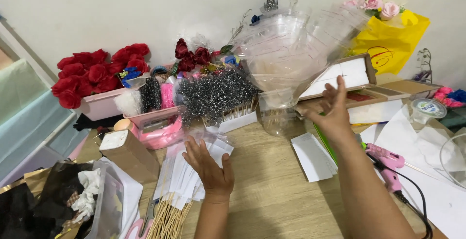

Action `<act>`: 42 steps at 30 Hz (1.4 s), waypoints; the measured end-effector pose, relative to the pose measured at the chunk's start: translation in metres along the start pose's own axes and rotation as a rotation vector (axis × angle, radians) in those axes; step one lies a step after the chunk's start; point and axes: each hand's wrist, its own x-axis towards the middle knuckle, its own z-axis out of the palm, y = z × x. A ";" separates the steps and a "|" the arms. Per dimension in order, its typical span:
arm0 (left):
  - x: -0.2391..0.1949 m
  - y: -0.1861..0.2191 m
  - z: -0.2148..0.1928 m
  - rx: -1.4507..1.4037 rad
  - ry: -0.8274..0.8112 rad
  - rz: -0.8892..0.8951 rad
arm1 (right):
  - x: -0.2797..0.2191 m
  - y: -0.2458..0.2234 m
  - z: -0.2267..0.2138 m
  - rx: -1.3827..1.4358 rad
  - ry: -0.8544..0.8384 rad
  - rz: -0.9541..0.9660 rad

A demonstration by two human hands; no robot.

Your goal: The person inserts wooden sticks into small clear plastic sleeves and places white paper labels inside the sleeves. They repeat this process for several sticks, then gather the completed items and place them into a glass jar on the table.

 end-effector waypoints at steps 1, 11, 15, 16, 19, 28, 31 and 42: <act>0.001 0.001 0.000 -0.005 0.000 0.002 | -0.001 -0.001 0.005 -0.002 0.005 -0.002; 0.001 0.003 0.003 0.004 -0.020 0.017 | 0.020 0.020 0.020 -0.336 0.004 -0.121; 0.001 0.001 0.005 -0.007 -0.008 0.025 | 0.029 -0.015 -0.013 -0.693 0.074 -0.679; 0.001 0.001 0.006 -0.007 -0.012 0.020 | 0.031 -0.029 -0.017 -0.696 0.069 -0.676; -0.001 0.001 0.008 -0.008 -0.030 0.033 | 0.040 -0.064 -0.027 -0.976 -0.084 -0.744; 0.002 0.001 0.007 -0.007 -0.008 0.014 | 0.077 -0.074 -0.015 -1.259 -0.365 -0.753; 0.003 0.001 0.007 -0.011 -0.011 0.013 | 0.083 -0.067 -0.009 -1.366 -0.438 -0.693; 0.006 0.004 0.004 0.020 -0.030 0.010 | 0.087 -0.072 -0.003 -1.389 -0.479 -0.741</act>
